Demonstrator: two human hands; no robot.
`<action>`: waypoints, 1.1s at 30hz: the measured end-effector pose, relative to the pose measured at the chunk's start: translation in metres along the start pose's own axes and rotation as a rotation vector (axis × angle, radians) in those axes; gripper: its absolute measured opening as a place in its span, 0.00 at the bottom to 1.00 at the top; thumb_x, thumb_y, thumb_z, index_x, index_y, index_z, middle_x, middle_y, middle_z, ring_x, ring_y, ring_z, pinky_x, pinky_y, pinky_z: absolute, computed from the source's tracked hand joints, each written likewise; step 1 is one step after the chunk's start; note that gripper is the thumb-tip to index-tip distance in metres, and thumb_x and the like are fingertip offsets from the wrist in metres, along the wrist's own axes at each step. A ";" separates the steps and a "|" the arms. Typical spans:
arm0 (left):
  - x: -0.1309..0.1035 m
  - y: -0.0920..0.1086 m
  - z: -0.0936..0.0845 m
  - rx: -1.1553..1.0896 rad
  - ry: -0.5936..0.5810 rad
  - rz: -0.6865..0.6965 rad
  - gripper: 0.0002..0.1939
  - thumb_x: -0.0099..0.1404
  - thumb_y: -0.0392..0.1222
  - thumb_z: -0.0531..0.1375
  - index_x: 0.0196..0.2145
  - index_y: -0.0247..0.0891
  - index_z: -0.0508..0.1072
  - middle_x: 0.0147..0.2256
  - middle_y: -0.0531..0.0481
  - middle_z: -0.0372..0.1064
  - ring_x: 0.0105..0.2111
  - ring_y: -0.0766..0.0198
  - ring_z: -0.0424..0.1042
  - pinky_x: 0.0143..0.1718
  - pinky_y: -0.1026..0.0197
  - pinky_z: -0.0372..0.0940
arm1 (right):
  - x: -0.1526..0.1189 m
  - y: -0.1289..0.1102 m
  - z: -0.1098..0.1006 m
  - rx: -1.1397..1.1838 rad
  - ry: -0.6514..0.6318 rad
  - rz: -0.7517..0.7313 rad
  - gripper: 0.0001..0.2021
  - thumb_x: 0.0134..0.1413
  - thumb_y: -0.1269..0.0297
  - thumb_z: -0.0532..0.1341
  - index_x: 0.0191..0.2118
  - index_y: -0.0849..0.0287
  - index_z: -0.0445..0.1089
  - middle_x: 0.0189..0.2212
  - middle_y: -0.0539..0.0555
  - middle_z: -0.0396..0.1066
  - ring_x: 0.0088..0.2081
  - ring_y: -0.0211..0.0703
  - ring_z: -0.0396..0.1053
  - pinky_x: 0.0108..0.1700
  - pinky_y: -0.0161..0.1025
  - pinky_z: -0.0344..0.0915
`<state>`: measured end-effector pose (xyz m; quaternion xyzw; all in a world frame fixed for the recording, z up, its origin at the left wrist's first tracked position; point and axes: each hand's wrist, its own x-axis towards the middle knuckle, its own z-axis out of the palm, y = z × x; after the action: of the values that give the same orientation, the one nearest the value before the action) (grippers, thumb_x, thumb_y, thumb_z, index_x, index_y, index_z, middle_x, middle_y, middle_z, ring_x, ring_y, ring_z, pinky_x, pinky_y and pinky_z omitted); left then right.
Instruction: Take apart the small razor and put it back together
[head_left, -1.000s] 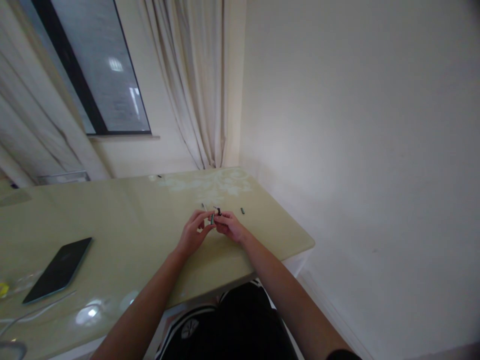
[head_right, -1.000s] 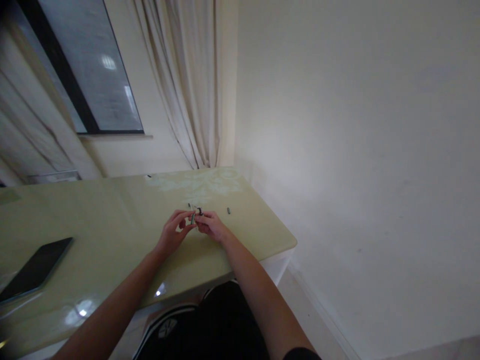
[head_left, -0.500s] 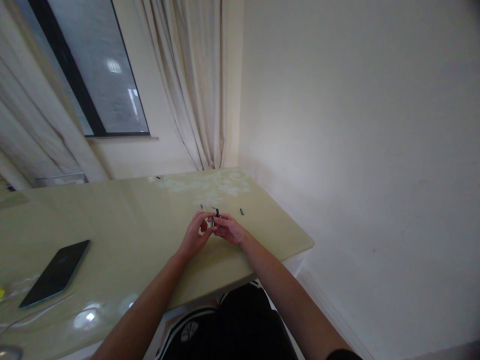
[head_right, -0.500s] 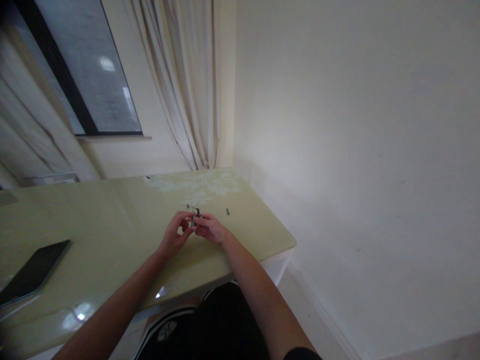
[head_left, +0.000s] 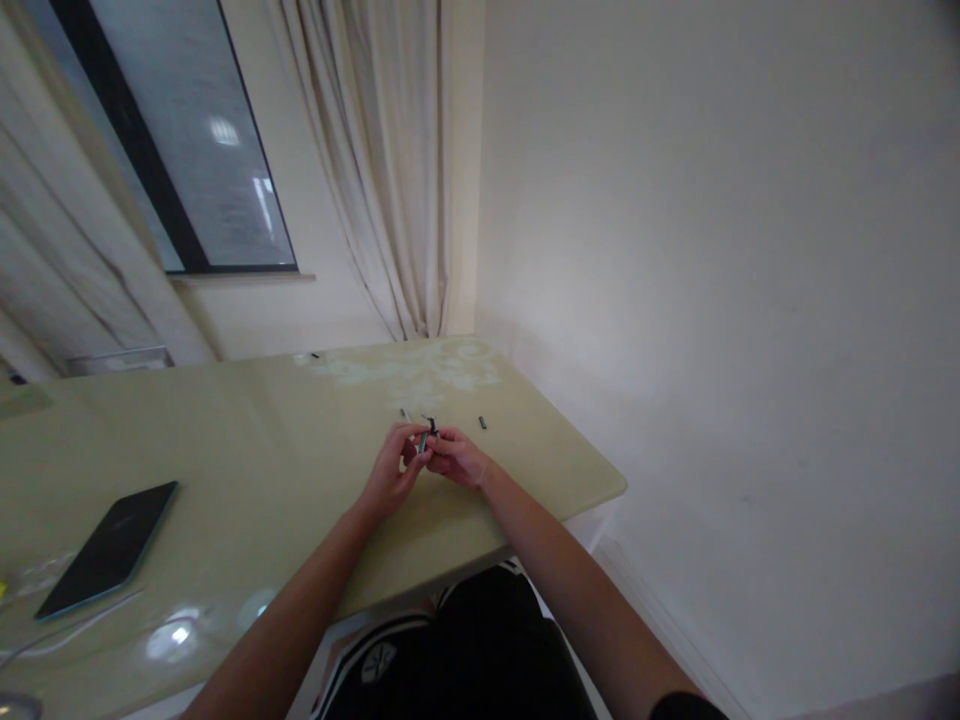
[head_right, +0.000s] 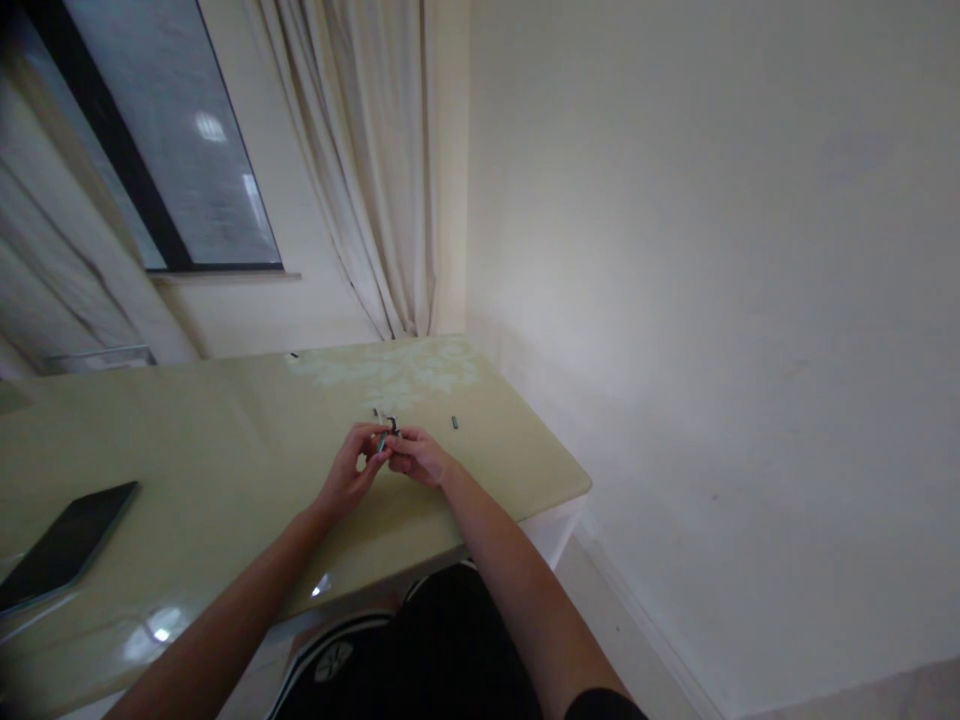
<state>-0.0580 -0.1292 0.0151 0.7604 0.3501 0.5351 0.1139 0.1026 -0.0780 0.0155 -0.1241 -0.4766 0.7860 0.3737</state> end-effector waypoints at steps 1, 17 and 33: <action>0.000 0.000 0.000 -0.001 0.001 -0.004 0.15 0.74 0.42 0.57 0.56 0.41 0.66 0.43 0.48 0.63 0.33 0.65 0.66 0.35 0.61 0.66 | 0.000 0.000 0.000 -0.009 0.003 -0.004 0.21 0.41 0.52 0.78 0.33 0.61 0.74 0.22 0.45 0.64 0.19 0.27 0.47 0.23 0.32 0.40; 0.046 -0.005 -0.020 -0.243 -0.110 -0.682 0.28 0.63 0.65 0.61 0.41 0.35 0.80 0.32 0.46 0.75 0.26 0.66 0.64 0.27 0.63 0.60 | 0.024 -0.034 -0.020 -1.158 0.271 -0.492 0.17 0.64 0.50 0.63 0.35 0.60 0.76 0.29 0.51 0.69 0.32 0.40 0.63 0.38 0.36 0.58; 0.024 -0.016 0.004 -0.681 -0.028 -0.857 0.30 0.51 0.62 0.73 0.44 0.37 0.84 0.25 0.54 0.62 0.25 0.71 0.56 0.26 0.66 0.54 | -0.001 -0.013 -0.030 -1.223 0.246 -0.554 0.11 0.68 0.61 0.60 0.47 0.54 0.79 0.38 0.56 0.71 0.38 0.45 0.67 0.42 0.38 0.64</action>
<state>-0.0569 -0.1011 0.0223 0.4769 0.4341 0.5135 0.5661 0.1258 -0.0551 0.0104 -0.2748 -0.8032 0.2309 0.4754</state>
